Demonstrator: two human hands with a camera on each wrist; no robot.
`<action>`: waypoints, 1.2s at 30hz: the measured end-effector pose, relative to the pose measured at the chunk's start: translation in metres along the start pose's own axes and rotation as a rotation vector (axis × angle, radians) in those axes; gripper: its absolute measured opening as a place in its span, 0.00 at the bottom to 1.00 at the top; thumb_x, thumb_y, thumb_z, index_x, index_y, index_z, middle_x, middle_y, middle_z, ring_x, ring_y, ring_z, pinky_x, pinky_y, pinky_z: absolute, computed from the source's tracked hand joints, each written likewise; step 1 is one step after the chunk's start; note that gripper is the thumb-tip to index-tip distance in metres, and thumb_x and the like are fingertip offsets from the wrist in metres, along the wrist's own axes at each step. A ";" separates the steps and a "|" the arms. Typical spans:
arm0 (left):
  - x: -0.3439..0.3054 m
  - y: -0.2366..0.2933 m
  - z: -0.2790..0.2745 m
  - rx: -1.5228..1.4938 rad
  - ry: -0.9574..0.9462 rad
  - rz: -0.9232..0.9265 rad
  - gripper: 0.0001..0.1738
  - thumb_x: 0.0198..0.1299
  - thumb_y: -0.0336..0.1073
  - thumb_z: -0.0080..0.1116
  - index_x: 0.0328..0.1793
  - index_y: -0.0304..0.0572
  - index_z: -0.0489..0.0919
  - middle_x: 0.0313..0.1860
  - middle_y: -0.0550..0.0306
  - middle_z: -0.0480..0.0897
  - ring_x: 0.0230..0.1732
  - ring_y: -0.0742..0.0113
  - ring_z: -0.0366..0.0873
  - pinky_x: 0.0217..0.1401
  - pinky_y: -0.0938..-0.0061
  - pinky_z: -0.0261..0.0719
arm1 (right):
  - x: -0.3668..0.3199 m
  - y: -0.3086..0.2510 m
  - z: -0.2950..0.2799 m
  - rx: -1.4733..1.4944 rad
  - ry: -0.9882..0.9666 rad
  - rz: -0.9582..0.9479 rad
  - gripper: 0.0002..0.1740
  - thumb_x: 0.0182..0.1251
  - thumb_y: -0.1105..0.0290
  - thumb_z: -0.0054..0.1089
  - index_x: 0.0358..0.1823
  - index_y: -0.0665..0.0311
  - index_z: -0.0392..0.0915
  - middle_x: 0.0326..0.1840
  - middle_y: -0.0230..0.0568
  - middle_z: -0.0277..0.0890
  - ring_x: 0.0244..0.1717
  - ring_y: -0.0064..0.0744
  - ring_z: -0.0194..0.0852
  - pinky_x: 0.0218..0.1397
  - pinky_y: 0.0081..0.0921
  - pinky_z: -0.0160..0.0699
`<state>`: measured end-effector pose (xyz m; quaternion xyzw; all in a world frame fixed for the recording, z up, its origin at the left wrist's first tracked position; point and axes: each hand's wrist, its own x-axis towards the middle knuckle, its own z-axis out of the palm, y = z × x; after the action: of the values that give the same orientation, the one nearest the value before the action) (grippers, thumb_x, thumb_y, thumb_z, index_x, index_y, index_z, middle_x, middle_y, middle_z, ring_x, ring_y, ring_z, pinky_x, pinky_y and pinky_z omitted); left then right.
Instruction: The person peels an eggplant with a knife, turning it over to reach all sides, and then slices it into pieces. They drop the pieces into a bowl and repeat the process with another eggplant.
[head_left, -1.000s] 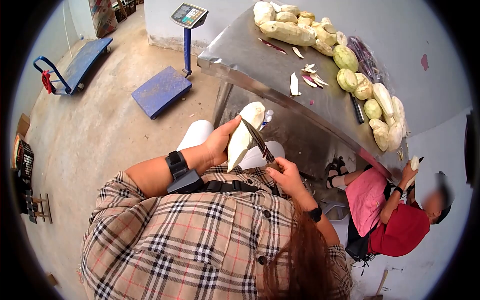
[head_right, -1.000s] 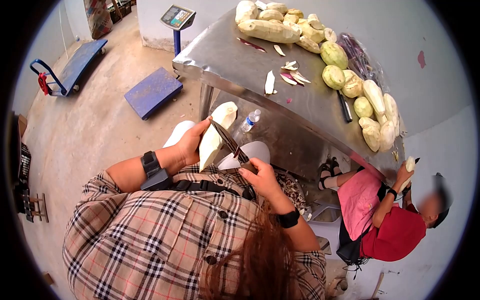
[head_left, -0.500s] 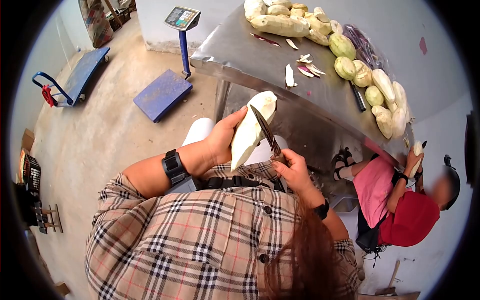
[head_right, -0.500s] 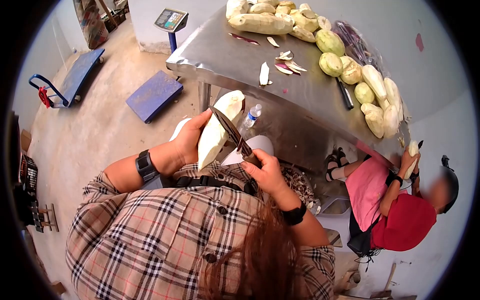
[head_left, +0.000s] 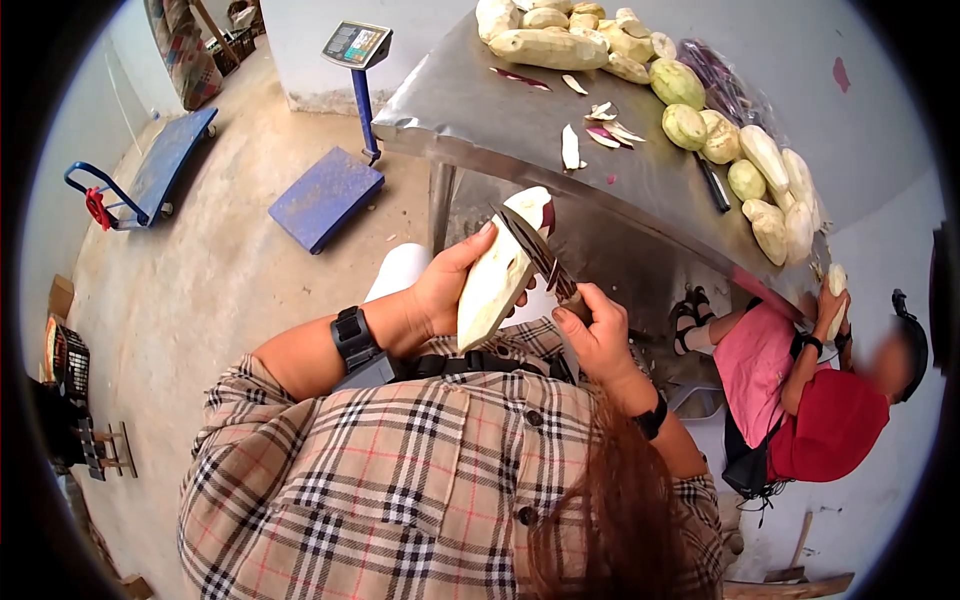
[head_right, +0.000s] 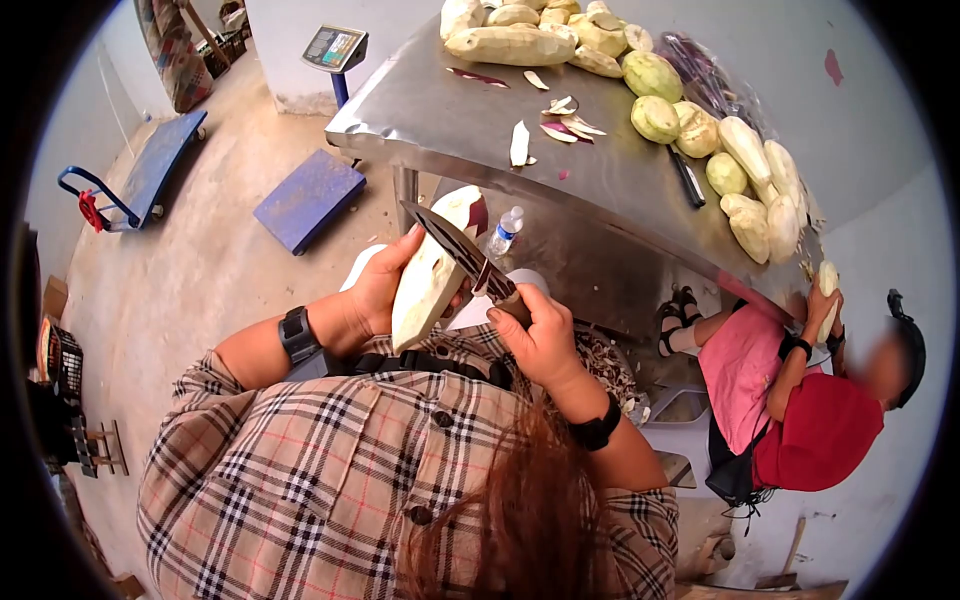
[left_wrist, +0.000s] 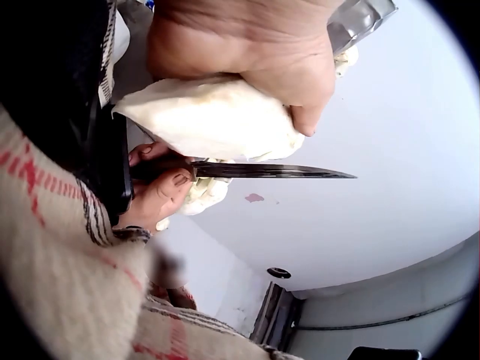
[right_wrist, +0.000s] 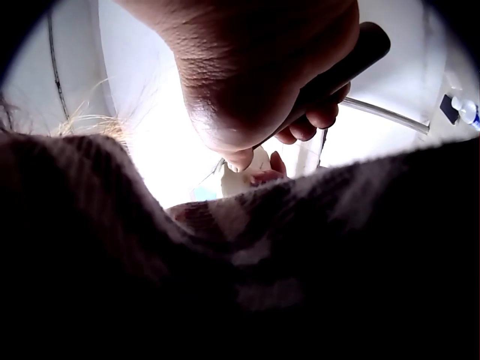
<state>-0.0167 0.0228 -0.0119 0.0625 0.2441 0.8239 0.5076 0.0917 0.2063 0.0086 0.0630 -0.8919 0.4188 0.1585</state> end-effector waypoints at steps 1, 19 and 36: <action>0.001 0.000 0.000 -0.001 -0.020 -0.013 0.29 0.62 0.58 0.39 0.55 0.42 0.70 0.41 0.49 0.79 0.33 0.59 0.78 0.37 0.70 0.78 | 0.000 0.000 0.000 -0.010 0.002 -0.002 0.17 0.56 0.62 0.60 0.39 0.70 0.71 0.25 0.48 0.72 0.26 0.43 0.72 0.31 0.28 0.70; -0.002 0.005 0.006 0.066 -0.002 -0.066 0.31 0.60 0.63 0.38 0.48 0.43 0.73 0.29 0.48 0.78 0.22 0.59 0.77 0.24 0.72 0.77 | 0.004 -0.003 0.001 -0.230 0.120 -0.027 0.19 0.57 0.60 0.59 0.40 0.68 0.70 0.27 0.50 0.74 0.30 0.51 0.75 0.31 0.34 0.73; -0.008 0.005 0.008 0.095 -0.117 -0.011 0.32 0.61 0.62 0.35 0.51 0.42 0.71 0.30 0.46 0.78 0.24 0.58 0.78 0.28 0.70 0.77 | 0.005 0.001 -0.009 0.069 0.033 0.041 0.17 0.59 0.61 0.58 0.36 0.71 0.70 0.20 0.41 0.67 0.22 0.27 0.63 0.28 0.24 0.66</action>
<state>-0.0145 0.0167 -0.0011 0.1331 0.2531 0.8036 0.5220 0.0887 0.2135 0.0152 0.0433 -0.8754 0.4532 0.1625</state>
